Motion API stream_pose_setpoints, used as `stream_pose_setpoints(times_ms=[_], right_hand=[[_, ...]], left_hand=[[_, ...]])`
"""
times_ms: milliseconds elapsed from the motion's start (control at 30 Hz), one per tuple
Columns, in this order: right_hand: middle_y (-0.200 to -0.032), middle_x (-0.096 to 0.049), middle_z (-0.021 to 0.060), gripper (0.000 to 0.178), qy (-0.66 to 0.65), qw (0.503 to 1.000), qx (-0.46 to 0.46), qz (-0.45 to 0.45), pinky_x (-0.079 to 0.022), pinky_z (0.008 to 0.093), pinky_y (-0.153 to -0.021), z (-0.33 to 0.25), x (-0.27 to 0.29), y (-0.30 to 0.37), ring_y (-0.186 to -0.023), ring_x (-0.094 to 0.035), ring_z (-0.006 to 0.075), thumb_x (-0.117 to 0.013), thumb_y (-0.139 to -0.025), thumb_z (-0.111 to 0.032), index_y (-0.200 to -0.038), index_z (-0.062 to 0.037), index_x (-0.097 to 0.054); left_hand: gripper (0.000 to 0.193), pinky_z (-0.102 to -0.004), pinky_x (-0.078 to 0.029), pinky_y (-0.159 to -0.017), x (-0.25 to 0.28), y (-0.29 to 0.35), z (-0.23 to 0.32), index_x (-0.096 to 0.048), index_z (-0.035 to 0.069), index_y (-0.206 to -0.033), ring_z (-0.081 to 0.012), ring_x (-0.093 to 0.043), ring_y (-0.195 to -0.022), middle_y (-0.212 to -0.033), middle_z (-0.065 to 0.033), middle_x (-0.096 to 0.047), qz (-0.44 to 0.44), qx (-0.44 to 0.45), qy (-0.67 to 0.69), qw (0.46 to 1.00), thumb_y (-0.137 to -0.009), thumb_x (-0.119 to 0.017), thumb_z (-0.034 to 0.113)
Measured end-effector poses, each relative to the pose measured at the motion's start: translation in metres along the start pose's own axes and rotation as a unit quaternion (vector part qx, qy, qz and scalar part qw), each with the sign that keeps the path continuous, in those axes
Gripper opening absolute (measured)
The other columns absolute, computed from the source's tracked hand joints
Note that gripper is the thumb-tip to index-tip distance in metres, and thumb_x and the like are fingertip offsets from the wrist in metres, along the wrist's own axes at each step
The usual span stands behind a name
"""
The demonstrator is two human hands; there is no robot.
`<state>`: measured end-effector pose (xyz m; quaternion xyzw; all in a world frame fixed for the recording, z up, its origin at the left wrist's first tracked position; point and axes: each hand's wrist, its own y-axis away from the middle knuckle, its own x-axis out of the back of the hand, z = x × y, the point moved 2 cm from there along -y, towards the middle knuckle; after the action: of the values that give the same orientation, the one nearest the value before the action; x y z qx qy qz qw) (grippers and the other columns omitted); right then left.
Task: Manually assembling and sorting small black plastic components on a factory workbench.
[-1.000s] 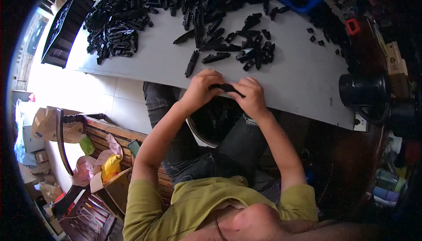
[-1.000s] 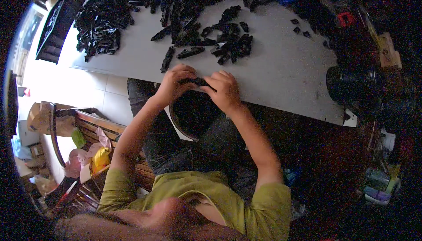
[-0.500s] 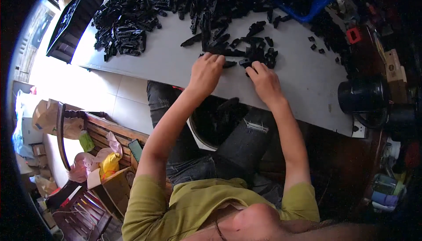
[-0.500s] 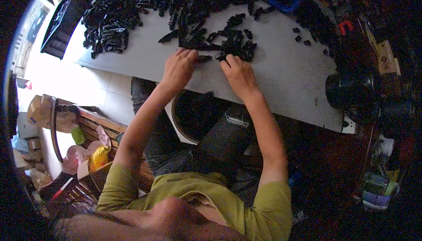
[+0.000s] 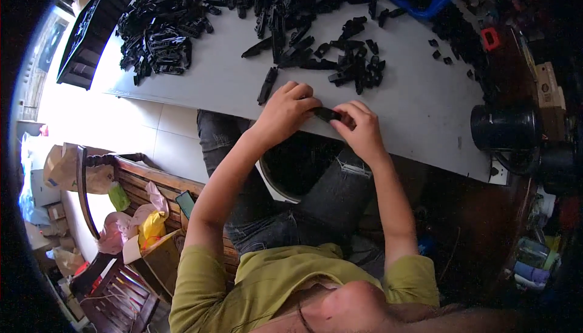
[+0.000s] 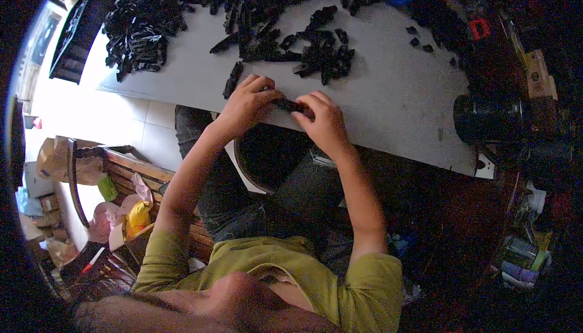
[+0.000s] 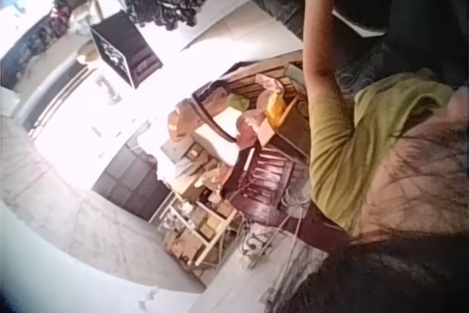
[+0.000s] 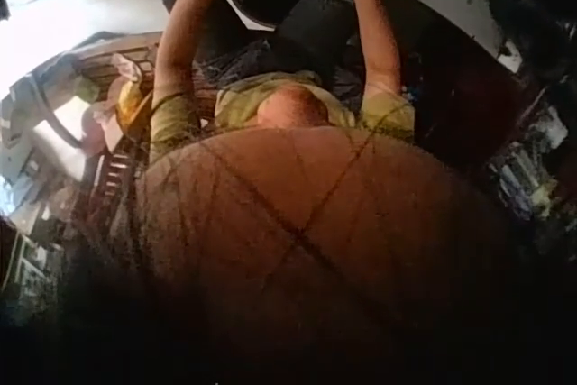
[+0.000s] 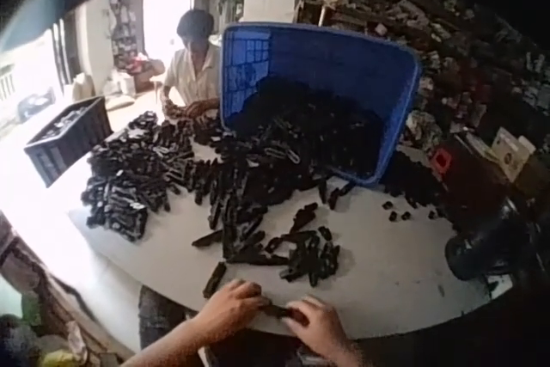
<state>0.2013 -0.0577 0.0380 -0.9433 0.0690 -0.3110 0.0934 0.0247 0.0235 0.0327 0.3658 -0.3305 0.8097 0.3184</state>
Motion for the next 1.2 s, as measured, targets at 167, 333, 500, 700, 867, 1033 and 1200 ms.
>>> stream_pose_setpoints(times_ms=[167, 333, 500, 700, 867, 1033, 1200], right_hand=[[-0.077, -0.057, 0.0068, 0.020, 0.024, 0.998, -0.036, -0.053, -0.045, 0.0261, -0.057, 0.000, 0.006, 0.000, -0.065, -0.057, 0.0137, -0.072, -0.071, 0.000, -0.089, 0.0018, -0.063], [-0.080, -0.057, 0.0080, 0.020, 0.019, 0.998, 0.005, -0.052, -0.047, 0.0314, -0.062, 0.007, -0.007, -0.006, -0.070, -0.058, 0.0207, -0.075, -0.070, -0.005, -0.086, 0.0005, -0.065], [-0.076, -0.057, 0.0074, 0.021, 0.037, 0.997, 0.069, -0.012, -0.045, 0.0310, -0.059, 0.007, -0.014, -0.017, -0.064, -0.058, 0.0200, -0.075, -0.072, -0.009, -0.091, -0.0029, -0.068], [-0.085, -0.061, 0.0095, 0.029, 0.340, 0.940, -0.018, 0.020, -0.048, 0.0432, -0.059, -0.002, -0.015, -0.058, -0.070, -0.062, 0.0320, -0.060, -0.085, -0.033, -0.107, -0.0129, -0.060], [-0.082, -0.056, 0.0114, 0.028, 0.423, 0.906, -0.016, 0.030, -0.048, 0.0456, -0.059, 0.015, -0.028, -0.050, -0.075, -0.061, 0.0351, -0.059, -0.086, -0.026, -0.111, -0.0152, -0.056], [-0.088, -0.055, 0.0121, 0.035, 0.391, 0.916, 0.016, 0.083, -0.049, 0.0441, -0.061, 0.023, -0.010, -0.036, -0.078, -0.061, 0.0335, -0.058, -0.084, -0.016, -0.119, -0.0176, -0.053], [-0.093, -0.058, 0.0068, 0.033, 0.143, 0.983, 0.034, 0.108, -0.048, 0.0301, -0.060, 0.016, 0.004, -0.025, -0.070, -0.060, 0.0194, -0.066, -0.078, -0.005, -0.110, -0.0059, -0.061]], left_hand=[[0.028, -0.0386, -0.045, -0.085, -0.004, 0.004, -0.016, -0.066, 0.006, -0.096, -0.0308, -0.054, -0.096, -0.098, -0.0118, -0.058, 0.005, 0.054, 0.125, 0.991, -0.069, -0.070, 0.007], [0.024, -0.0386, -0.046, -0.081, -0.007, 0.000, -0.016, -0.067, 0.003, -0.087, -0.0319, -0.057, -0.091, -0.093, -0.0127, -0.061, 0.018, -0.007, 0.186, 0.982, -0.066, -0.075, 0.011], [0.026, -0.0385, -0.046, -0.081, 0.002, 0.009, -0.005, -0.066, 0.003, -0.092, -0.0311, -0.057, -0.091, -0.092, -0.0129, -0.060, 0.021, 0.010, 0.136, 0.990, -0.069, -0.075, 0.014], [0.020, -0.0402, -0.046, -0.080, 0.027, 0.024, -0.015, -0.062, 0.004, -0.093, -0.0324, -0.057, -0.093, -0.092, -0.0135, -0.059, 0.193, 0.209, -0.026, 0.958, -0.076, -0.068, 0.011], [0.028, -0.0405, -0.046, -0.085, 0.024, 0.030, -0.025, -0.062, 0.005, -0.100, -0.0341, -0.056, -0.098, -0.101, -0.0142, -0.061, 0.106, 0.162, 0.001, 0.981, -0.073, -0.064, 0.002], [0.031, -0.0401, -0.046, -0.088, 0.011, 0.017, -0.011, -0.063, 0.004, -0.100, -0.0341, -0.057, -0.098, -0.104, -0.0138, -0.061, 0.059, 0.080, 0.087, 0.991, -0.070, -0.063, -0.002], [0.031, -0.0378, -0.048, -0.084, -0.001, 0.012, -0.011, -0.062, 0.002, -0.100, -0.0344, -0.058, -0.096, -0.102, -0.0140, -0.061, 0.045, 0.098, 0.177, 0.978, -0.070, -0.066, -0.002]])
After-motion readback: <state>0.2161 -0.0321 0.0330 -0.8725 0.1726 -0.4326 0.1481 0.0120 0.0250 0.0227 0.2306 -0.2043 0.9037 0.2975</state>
